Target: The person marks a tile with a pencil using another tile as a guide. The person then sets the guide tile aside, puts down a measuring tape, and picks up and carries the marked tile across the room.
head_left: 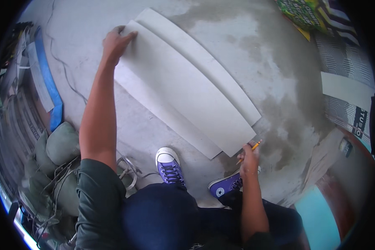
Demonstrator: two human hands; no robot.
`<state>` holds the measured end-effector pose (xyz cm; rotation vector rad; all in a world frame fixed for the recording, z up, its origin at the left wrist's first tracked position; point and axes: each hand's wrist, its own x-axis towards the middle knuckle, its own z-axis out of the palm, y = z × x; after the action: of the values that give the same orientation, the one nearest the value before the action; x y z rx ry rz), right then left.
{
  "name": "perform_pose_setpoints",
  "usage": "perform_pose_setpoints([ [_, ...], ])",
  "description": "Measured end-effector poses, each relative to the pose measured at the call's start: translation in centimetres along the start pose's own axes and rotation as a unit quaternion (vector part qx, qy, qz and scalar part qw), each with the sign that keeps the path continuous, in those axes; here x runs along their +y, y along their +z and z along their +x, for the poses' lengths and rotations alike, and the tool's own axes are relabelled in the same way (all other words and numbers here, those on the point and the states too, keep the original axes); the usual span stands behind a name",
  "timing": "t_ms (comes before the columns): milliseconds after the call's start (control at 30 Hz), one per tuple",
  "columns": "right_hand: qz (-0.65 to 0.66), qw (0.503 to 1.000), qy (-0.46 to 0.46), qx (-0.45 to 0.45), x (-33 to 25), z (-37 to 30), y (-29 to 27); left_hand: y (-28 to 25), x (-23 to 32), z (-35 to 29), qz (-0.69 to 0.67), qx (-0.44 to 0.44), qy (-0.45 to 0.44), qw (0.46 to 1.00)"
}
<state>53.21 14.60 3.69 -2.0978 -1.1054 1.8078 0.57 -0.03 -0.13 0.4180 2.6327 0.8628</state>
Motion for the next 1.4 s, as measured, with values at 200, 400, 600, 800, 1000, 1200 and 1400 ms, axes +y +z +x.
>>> perform_pose_setpoints([
  [200,-0.017,0.997,-0.058,0.043,-2.2,1.2,-0.6,-2.0,0.8,-3.7,-0.13,0.026,-0.051,0.99],
  [400,-0.08,0.987,-0.139,0.007,-5.6,2.2,0.7,-7.2,-5.8,-11.5,-0.167,0.076,-0.163,0.97],
  [600,-0.061,0.97,-0.222,-0.08,-7.1,3.2,1.4,-8.1,-10.1,-19.4,-0.126,0.106,-0.251,0.954],
  [800,-0.165,0.94,-0.275,-0.116,-10.1,5.5,4.2,-7.0,-12.5,-26.5,-0.256,0.125,-0.323,0.903],
  [1000,-0.336,0.884,-0.316,-0.078,-14.8,6.7,8.7,-6.2,-14.1,-33.3,-0.297,0.137,-0.379,0.866],
  [1200,-0.361,0.866,-0.336,-0.086,-14.8,10.1,10.1,-6.6,-12.0,-33.4,-0.282,0.144,-0.388,0.866],
  [1400,-0.287,0.928,-0.191,-0.14,-19.2,9.4,5.2,-5.7,-9.1,-32.3,-0.332,0.133,-0.394,0.847],
])
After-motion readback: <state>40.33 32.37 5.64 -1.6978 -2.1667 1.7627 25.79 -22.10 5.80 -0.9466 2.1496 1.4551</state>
